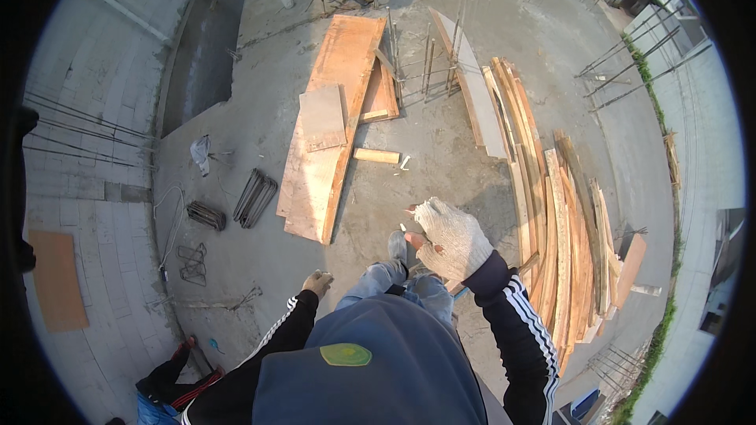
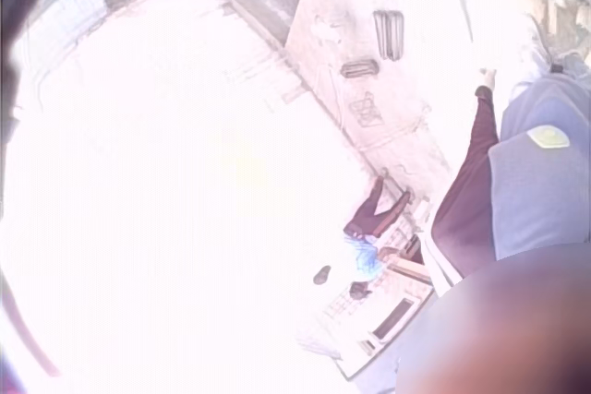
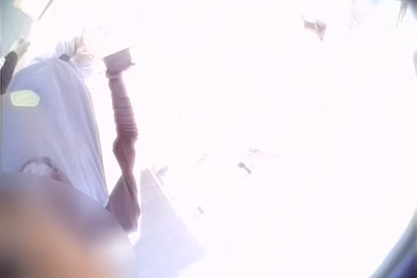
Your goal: The person assembles a small wooden frame by positioning planks and nailing them together with a hammer. They then use a blue pry bar to adjust the frame and move a large plywood sheet nearby.
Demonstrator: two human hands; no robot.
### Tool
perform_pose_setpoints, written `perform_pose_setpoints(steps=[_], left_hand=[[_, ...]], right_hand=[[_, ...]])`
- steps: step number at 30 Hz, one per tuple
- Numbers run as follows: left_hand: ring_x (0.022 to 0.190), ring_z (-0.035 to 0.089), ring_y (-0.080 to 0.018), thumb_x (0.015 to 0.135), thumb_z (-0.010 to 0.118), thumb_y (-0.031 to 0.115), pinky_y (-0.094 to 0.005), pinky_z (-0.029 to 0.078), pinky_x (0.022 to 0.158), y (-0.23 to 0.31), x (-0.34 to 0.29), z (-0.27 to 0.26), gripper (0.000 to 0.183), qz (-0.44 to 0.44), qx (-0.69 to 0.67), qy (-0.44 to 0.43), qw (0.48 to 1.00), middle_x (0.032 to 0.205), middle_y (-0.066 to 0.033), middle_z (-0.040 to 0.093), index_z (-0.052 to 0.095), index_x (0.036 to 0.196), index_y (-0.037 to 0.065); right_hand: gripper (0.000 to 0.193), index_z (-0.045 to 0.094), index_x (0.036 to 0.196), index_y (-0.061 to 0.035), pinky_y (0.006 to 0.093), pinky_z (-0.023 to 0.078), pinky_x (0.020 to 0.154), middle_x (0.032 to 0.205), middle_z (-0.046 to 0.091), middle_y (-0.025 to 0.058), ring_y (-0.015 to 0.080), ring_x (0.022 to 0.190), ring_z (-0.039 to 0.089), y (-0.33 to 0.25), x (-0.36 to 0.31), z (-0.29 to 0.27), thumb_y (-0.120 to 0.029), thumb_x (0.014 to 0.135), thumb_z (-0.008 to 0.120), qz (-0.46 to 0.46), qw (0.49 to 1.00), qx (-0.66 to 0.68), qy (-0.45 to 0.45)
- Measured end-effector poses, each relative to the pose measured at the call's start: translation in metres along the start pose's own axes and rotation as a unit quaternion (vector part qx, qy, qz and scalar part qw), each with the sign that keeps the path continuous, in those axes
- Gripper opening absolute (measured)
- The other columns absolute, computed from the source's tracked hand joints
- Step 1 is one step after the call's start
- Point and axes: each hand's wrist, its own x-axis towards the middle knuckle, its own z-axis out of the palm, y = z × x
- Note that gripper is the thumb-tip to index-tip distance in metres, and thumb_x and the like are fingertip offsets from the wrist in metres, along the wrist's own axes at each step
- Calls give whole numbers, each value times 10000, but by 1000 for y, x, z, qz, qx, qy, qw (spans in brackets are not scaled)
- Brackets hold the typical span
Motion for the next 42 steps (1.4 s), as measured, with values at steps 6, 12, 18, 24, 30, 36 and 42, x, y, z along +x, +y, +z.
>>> perform_pose_setpoints(steps=[6,12,18,24,30,36,42], left_hand=[[846,646,-112,1021,576,259,-322,531,716,-33,13,-9,236,248,268,-35,930,1014,-26,694,676,1084,55],[802,637,-126,977,630,278,-317,534,690,-88,-42,-42,270,120,261,-130,949,963,-50,701,683,1065,28],[751,631,-142,941,671,304,-308,518,658,-86,-82,-89,323,61,241,-125,961,885,-57,703,697,1061,5],[682,614,-154,921,686,323,-325,494,652,-57,-79,-136,297,128,270,-100,949,827,-52,709,707,951,28],[807,654,-158,985,636,228,-302,541,773,-44,-69,-189,207,275,260,-119,918,902,-45,677,672,1085,51],[780,666,-191,940,677,315,-312,472,620,-72,-79,-302,290,60,58,-79,993,907,-25,674,651,1141,109],[740,667,-199,947,654,309,-331,463,577,-110,-59,-417,219,-126,185,-19,974,890,-39,677,646,1092,146]], right_hand=[[403,603,1256,-60,486,519,849,1086,613,135,331,1030,628,-205,85,-33,-258,912,672,-303,943,-57,-126],[373,619,1241,-70,477,518,837,1058,614,124,322,1007,634,-293,36,-38,-252,918,655,-335,932,-113,-82],[345,636,1225,-79,468,517,825,1030,615,113,313,984,640,-345,0,-25,-247,923,638,-309,935,-156,-83],[321,652,1209,-89,459,516,813,1002,617,101,303,961,647,-406,-11,20,-242,929,621,-281,947,-145,-66],[317,674,1210,-93,439,538,760,990,645,101,296,899,677,-336,-77,112,-253,936,666,-84,990,-86,75],[361,602,1263,29,346,561,826,1062,722,161,233,944,713,-255,-267,363,-112,944,694,577,750,168,274],[173,623,1018,-110,400,492,536,805,664,28,189,596,626,-383,-460,581,-253,939,679,845,288,358,273]])
